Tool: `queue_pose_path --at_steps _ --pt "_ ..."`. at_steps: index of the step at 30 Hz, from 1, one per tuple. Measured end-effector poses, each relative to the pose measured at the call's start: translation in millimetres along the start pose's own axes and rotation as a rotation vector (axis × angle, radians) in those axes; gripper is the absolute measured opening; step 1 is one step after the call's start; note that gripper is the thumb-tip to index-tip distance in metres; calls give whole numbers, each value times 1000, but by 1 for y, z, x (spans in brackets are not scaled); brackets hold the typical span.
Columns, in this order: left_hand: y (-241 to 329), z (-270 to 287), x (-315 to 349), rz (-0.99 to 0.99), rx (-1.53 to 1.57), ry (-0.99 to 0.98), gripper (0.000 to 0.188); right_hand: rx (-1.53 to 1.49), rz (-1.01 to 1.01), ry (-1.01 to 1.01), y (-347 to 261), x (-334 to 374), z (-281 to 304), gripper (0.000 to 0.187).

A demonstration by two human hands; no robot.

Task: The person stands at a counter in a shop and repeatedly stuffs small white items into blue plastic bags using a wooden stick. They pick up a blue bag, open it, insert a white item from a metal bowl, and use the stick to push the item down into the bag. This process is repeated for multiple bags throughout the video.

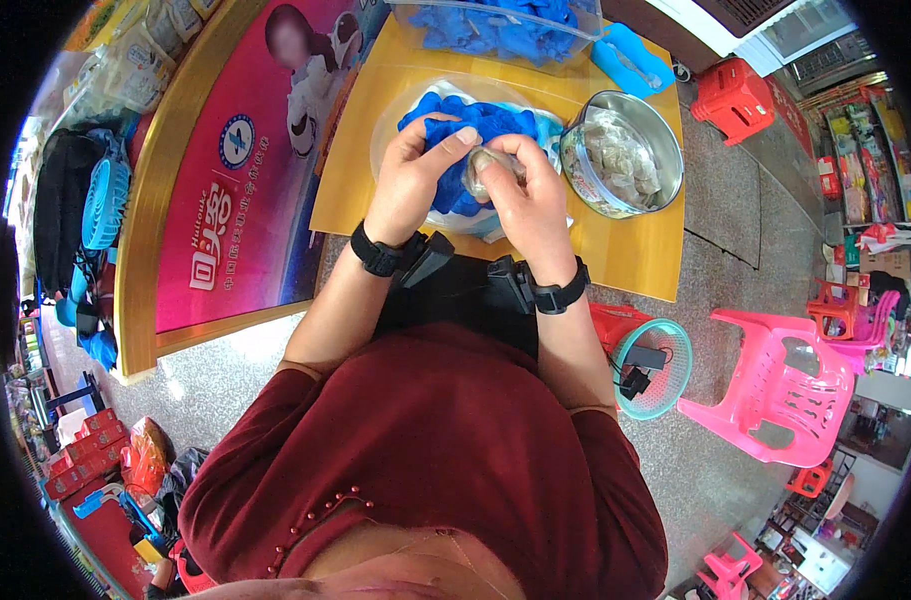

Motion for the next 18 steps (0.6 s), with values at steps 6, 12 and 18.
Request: queue_pose_path --at_steps 6,12,18 --pt "-1 0 -1 38 252 16 10 -182 205 -99 -9 5 -10 41" --pt "-1 -3 1 44 324 -3 9 46 38 -51 -9 4 -1 34" --pt "-5 -7 1 38 348 -15 11 -66 165 31 -16 6 -6 22"
Point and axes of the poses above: each hand's wrist, its own x-axis away from the middle knuckle, its own z-axis out of the back of the hand, y = z × x, the point moved 2 cm from there along -x, towards the middle knuckle, and after that the axes turned 10 degrees about z, right-handed, at the moved point
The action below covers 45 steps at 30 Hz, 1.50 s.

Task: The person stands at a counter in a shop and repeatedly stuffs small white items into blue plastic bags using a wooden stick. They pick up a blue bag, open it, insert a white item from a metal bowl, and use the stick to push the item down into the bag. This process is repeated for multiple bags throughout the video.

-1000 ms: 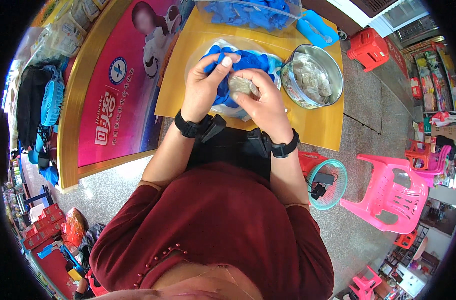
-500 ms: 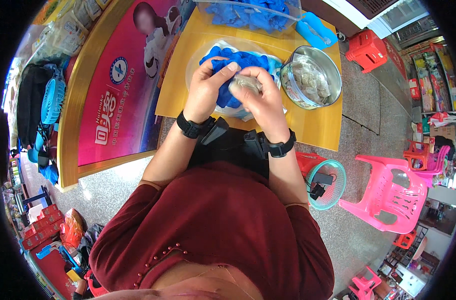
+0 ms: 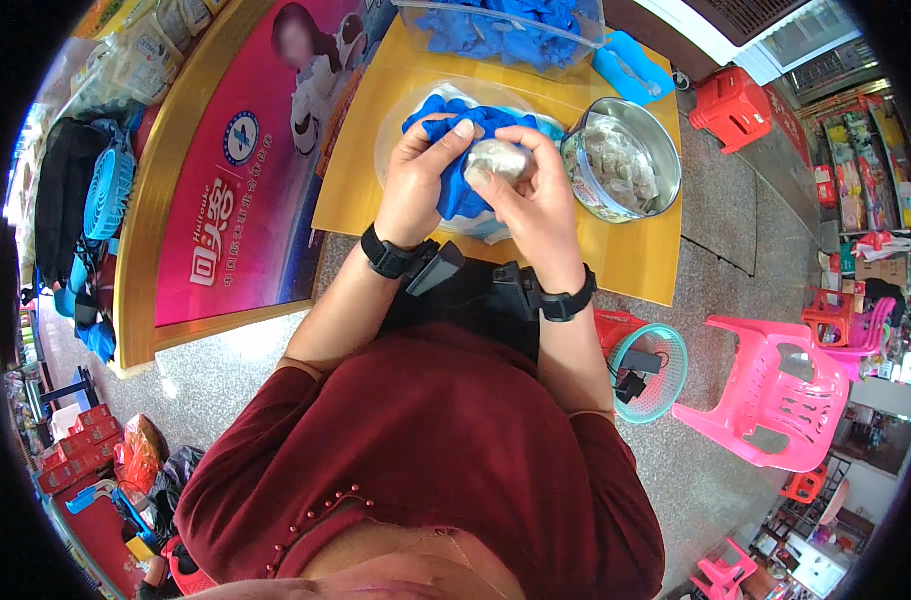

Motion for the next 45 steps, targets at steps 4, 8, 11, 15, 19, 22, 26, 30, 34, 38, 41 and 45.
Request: queue_pose_path --at_steps 4,8,11,15,19,22,26,30,34,38,41,45 --pt "1 -1 1 18 64 6 11 -44 83 -46 -7 0 10 18" --pt "2 -3 4 11 75 -49 11 -115 129 -88 -7 2 7 23" --pt "4 -4 6 -17 76 -60 11 -163 137 -30 -6 4 -1 24" --pt "7 -3 7 -113 -54 -77 11 -115 19 -4 -10 4 -3 25" --pt "8 -2 6 -231 -203 -115 10 -74 -100 -139 -1 9 12 25" --pt "2 -4 6 -265 -198 -134 8 -125 -81 -119 -1 8 11 24" --pt "1 -6 7 -373 -374 -129 8 129 -17 -76 2 9 2 22" --pt "2 -7 4 -308 -404 -62 17 244 42 16 5 8 1 17" --pt "15 -8 13 -537 -745 234 24 176 -14 189 10 5 8 9" --pt "3 -10 10 -307 -750 23 15 -108 -116 264 11 5 15 14" --pt "-7 -2 1 -250 -689 30 13 -325 -129 181 7 5 20 26" --pt "-4 -5 4 -269 -741 107 10 -266 -33 116 6 8 14 28"
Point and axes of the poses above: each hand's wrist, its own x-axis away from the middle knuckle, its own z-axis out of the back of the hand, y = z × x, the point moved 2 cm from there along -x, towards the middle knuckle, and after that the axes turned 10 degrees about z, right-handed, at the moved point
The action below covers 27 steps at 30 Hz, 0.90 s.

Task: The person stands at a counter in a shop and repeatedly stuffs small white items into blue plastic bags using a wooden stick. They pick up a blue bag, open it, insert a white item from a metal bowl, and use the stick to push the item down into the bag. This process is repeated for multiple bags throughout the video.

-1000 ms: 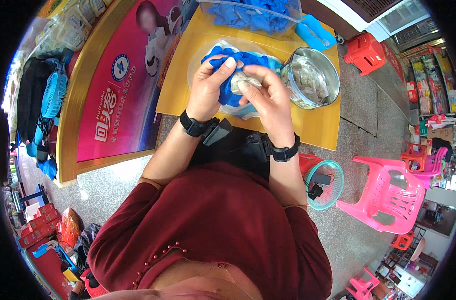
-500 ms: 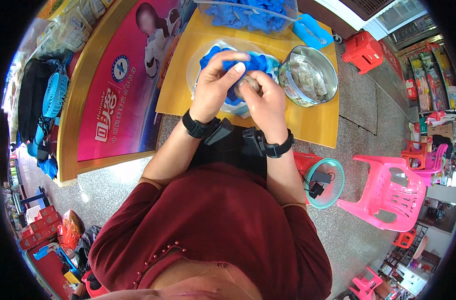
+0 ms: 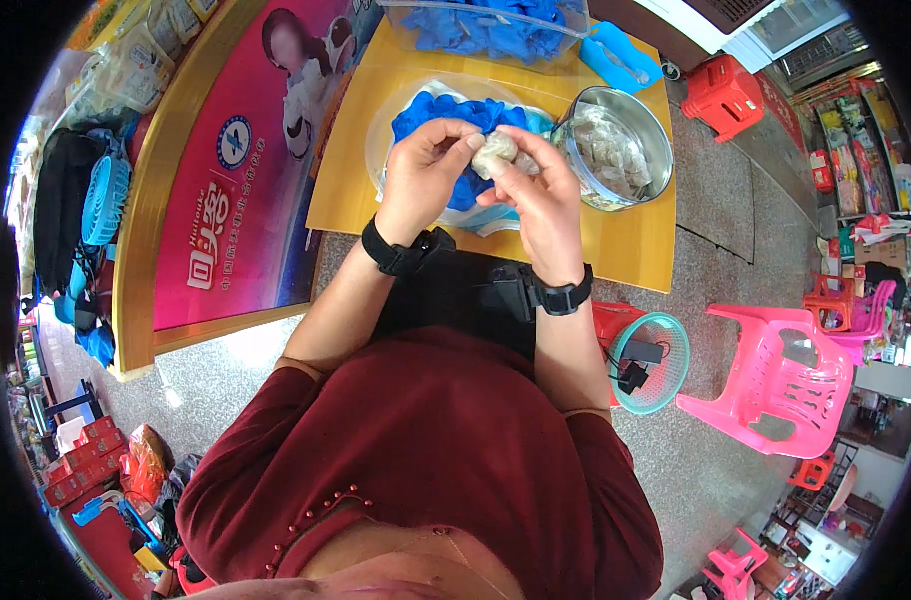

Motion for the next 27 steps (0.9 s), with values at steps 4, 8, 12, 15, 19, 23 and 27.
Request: queue_pose_path --at_steps 4,8,12,15,19,23,27 --pt "-4 -2 2 19 101 25 9 262 106 23 9 0 1 19" --pt "-3 -3 2 99 288 -13 9 610 316 3 10 -4 8 17" --pt "-10 -2 -2 38 183 -19 8 574 413 -83 4 -3 -1 15" --pt "-7 -2 -1 36 169 -10 8 609 410 -113 10 -8 2 15" --pt "-6 0 -2 80 283 -12 8 478 271 -73 16 -8 3 14" --pt "-3 1 -2 169 276 -63 8 281 264 72 12 -6 -4 12" --pt "-13 0 -5 164 370 -48 7 565 482 -116 9 -7 -6 12"
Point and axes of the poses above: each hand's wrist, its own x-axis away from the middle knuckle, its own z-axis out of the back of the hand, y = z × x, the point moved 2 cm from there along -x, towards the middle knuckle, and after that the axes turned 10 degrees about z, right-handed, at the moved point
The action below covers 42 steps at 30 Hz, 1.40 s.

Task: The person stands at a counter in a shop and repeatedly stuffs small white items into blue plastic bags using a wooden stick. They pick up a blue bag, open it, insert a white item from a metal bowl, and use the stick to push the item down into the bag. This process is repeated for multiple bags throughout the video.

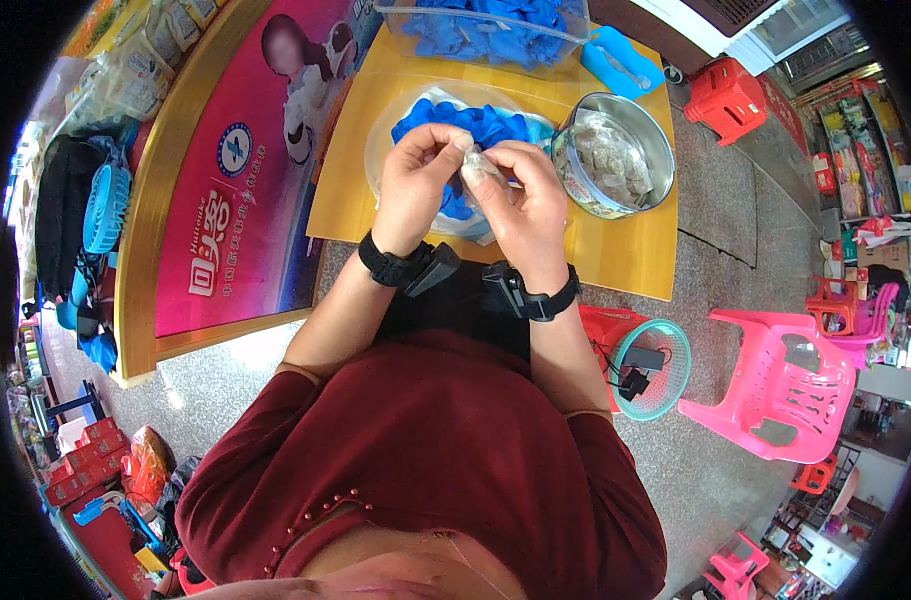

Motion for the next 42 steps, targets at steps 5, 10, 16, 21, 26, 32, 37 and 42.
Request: queue_pose_path --at_steps 5,10,16,21,26,32,37,42 --pt "4 0 2 -44 34 23 8 18 -84 -3 6 2 -2 10" --pt "4 -4 4 -54 -81 43 7 -162 -254 150 4 4 -7 9" --pt "17 -9 13 -428 -515 179 6 -78 -232 161 16 8 -9 11" --pt "10 -5 6 -251 -265 158 3 -11 -33 21 9 5 -7 15" --pt "19 -5 10 -489 -488 148 3 -81 -213 56 23 12 -7 19" --pt "25 -16 19 -679 -700 172 6 -211 -331 203 22 9 -13 23" --pt "14 -13 14 -418 -390 189 5 -624 -459 241 12 5 -6 13" --pt "6 -6 8 -201 -80 131 7 -420 -373 142 16 13 -12 14"
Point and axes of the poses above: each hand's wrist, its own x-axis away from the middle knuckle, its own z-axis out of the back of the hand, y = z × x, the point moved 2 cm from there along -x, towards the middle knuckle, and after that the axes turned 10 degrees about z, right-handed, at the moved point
